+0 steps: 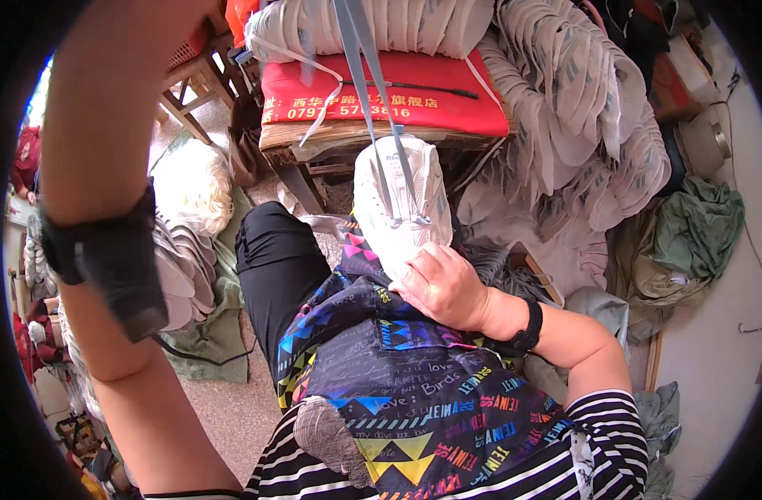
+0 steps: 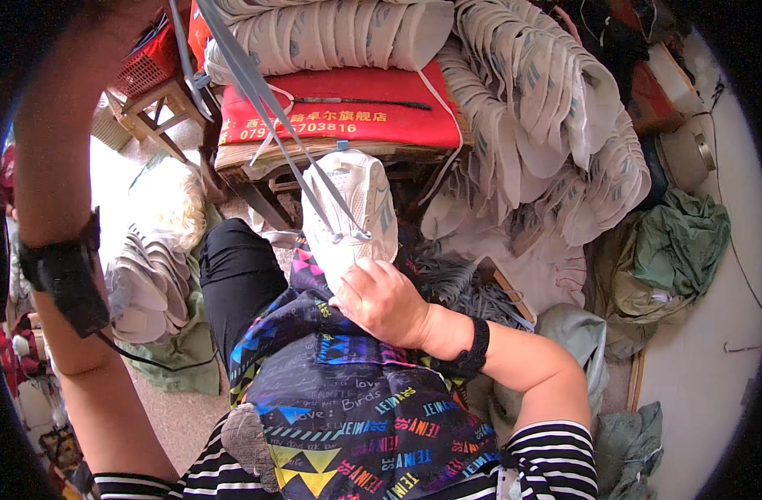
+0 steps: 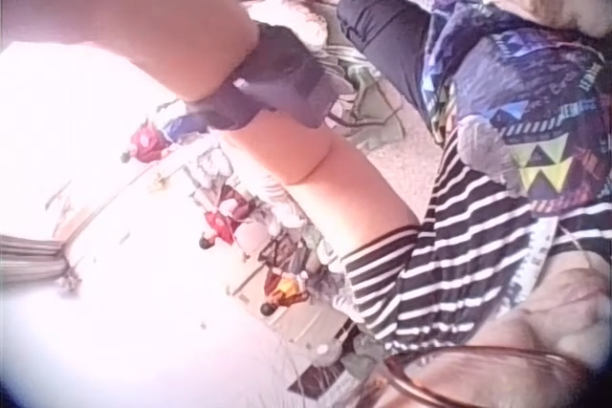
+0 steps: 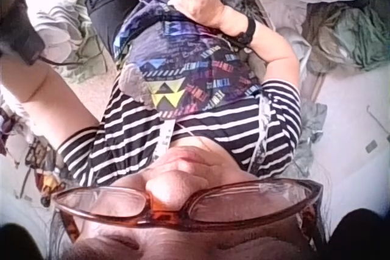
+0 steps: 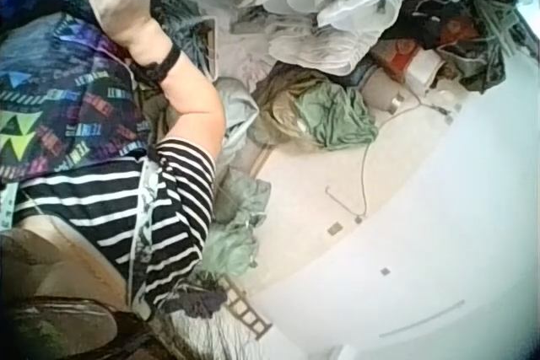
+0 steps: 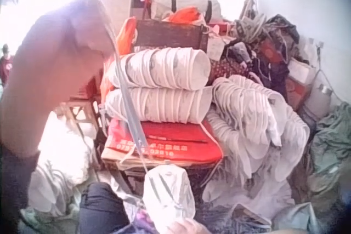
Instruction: Lacing a white sneaker by hand.
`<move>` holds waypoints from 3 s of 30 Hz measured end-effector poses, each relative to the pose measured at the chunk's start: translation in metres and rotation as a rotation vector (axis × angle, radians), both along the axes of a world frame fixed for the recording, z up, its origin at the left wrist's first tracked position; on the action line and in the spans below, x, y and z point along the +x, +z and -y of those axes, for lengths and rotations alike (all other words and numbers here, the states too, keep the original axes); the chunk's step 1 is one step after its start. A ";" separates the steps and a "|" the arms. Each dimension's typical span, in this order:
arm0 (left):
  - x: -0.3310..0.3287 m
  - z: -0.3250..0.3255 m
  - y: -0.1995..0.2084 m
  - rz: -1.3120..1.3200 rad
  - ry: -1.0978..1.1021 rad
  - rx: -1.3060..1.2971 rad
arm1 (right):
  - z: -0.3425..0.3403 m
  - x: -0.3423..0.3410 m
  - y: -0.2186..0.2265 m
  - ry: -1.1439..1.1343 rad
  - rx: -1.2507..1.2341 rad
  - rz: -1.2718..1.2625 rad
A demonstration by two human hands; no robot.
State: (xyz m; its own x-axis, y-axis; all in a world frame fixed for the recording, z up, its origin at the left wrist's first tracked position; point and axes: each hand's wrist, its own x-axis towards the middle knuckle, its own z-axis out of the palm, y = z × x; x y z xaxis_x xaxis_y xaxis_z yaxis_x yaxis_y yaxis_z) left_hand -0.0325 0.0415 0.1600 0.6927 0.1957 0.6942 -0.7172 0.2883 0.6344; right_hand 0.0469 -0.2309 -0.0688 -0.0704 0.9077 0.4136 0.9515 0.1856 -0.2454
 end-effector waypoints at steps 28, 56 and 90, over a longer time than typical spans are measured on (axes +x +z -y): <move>-0.263 -0.194 -0.253 -0.356 0.337 -1.390 | -0.015 0.212 0.087 0.071 0.320 -1.996; -0.356 -0.174 -0.367 -1.279 1.490 0.254 | 0.152 0.279 0.045 -1.157 0.220 -0.593; -0.033 0.100 -0.252 -1.165 0.265 -0.056 | -0.033 0.087 0.009 -0.333 -0.456 -1.100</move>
